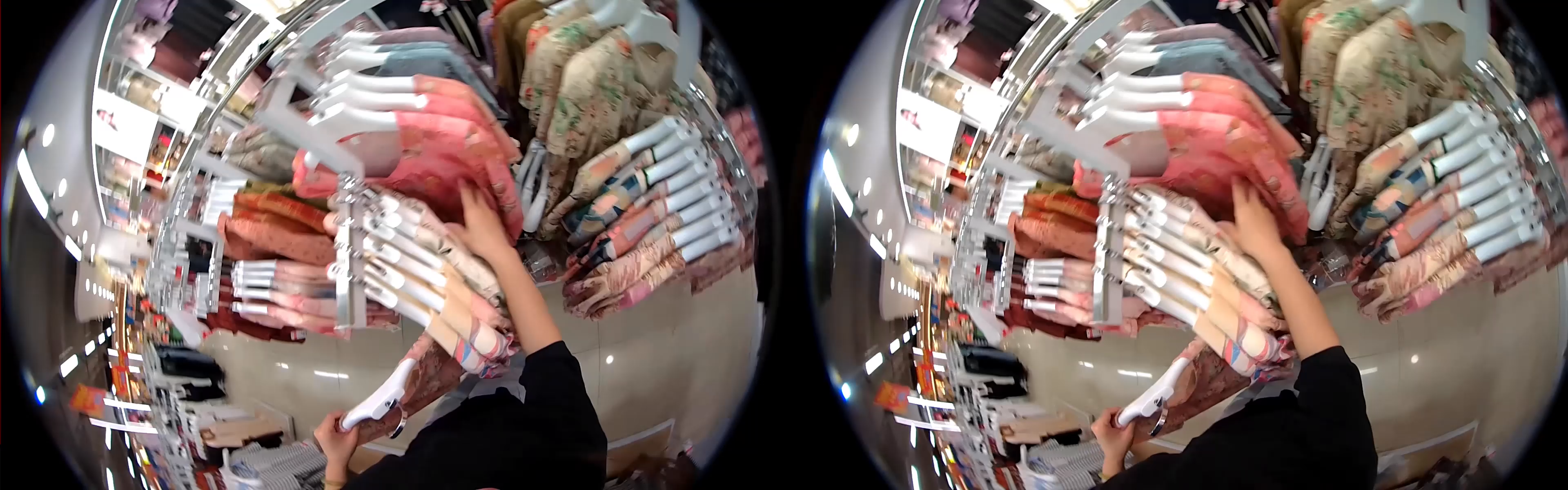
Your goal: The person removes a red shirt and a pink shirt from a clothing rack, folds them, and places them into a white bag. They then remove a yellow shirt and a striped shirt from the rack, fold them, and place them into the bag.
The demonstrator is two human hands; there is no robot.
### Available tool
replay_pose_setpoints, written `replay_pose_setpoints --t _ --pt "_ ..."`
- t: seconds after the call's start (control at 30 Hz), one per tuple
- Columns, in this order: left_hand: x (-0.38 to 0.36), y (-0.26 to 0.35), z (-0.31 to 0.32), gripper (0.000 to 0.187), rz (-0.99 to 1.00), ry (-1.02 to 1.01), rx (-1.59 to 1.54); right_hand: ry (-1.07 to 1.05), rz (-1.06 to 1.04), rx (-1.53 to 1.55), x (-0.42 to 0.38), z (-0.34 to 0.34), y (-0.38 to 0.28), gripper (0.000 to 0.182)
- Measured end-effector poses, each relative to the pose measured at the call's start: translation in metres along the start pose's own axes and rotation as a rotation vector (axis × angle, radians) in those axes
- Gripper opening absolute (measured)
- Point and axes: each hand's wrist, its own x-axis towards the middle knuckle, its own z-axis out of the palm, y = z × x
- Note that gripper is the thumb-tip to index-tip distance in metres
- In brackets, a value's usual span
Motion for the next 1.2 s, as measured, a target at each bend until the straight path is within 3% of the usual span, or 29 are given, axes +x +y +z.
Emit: replay_pose_setpoints --t 0.1,0.2,0.23,0.27,0.3,0.33,0.4,0.5,0.57,0.63,0.73,0.8,0.9,0.93,1.03,1.07,1.2 --pt "0.001 0.0 -0.004 0.024 0.049 0.033 0.045 0.102 -0.128 0.034 -0.016 -0.041 -0.024 0.045" --pt "-0.004 -0.006 -0.007 0.023 -0.015 0.04 -0.008 0.252 -0.127 0.261 -0.066 -0.075 -0.093 0.026" --pt "-0.007 -0.012 -0.008 0.023 -0.068 0.076 -0.016 0.26 -0.194 0.273 -0.088 -0.073 -0.106 0.026" --pt "-0.011 -0.02 -0.009 0.023 -0.051 0.072 -0.024 0.19 -0.406 0.227 -0.111 -0.069 -0.109 0.028" --pt "-0.013 -0.026 -0.009 0.024 -0.029 0.066 -0.034 0.01 -0.617 0.431 -0.123 -0.056 -0.117 0.031" --pt "-0.013 -0.028 -0.012 0.025 -0.053 0.063 -0.075 -0.231 -0.69 0.524 -0.129 -0.044 -0.138 0.034" --pt "-0.021 -0.046 -0.011 0.025 -0.101 0.081 -0.13 -0.735 -0.696 0.359 -0.145 -0.01 -0.163 0.06" --pt "-0.043 -0.097 -0.024 0.026 -0.205 0.1 -0.192 -0.928 -0.724 0.072 -0.176 0.069 -0.17 0.068" --pt "-0.054 -0.129 -0.034 0.026 -0.22 0.11 -0.245 -0.977 -0.723 0.106 -0.181 0.107 -0.18 0.069" --pt "-0.061 -0.161 -0.053 0.024 -0.243 0.155 -0.294 -0.887 -0.871 -0.019 -0.188 0.146 -0.206 0.07" --pt "-0.085 -0.222 -0.085 0.022 -0.312 0.115 -0.362 -0.892 -0.961 0.024 -0.215 0.219 -0.236 0.054" --pt "-0.096 -0.269 -0.105 0.02 -0.231 0.179 -0.282 -0.901 -1.021 0.1 -0.234 0.262 -0.276 0.038" --pt "-0.109 -0.322 -0.139 0.016 -0.238 0.174 -0.147 -1.033 -1.003 0.134 -0.265 0.317 -0.314 0.028" --pt "-0.108 -0.335 -0.153 0.016 -0.238 0.179 -0.123 -0.981 -1.033 0.207 -0.273 0.337 -0.328 0.026" --pt "-0.115 -0.386 -0.171 0.029 -0.306 0.11 -0.049 -1.002 -0.998 0.184 -0.296 0.375 -0.375 0.029" --pt "-0.116 -0.4 -0.177 0.03 -0.353 0.076 -0.058 -0.985 -1.051 0.19 -0.299 0.39 -0.383 0.05" --pt "-0.107 -0.465 -0.191 0.026 -0.382 0.292 -0.048 -0.932 -1.031 0.197 -0.307 0.452 -0.41 0.045"
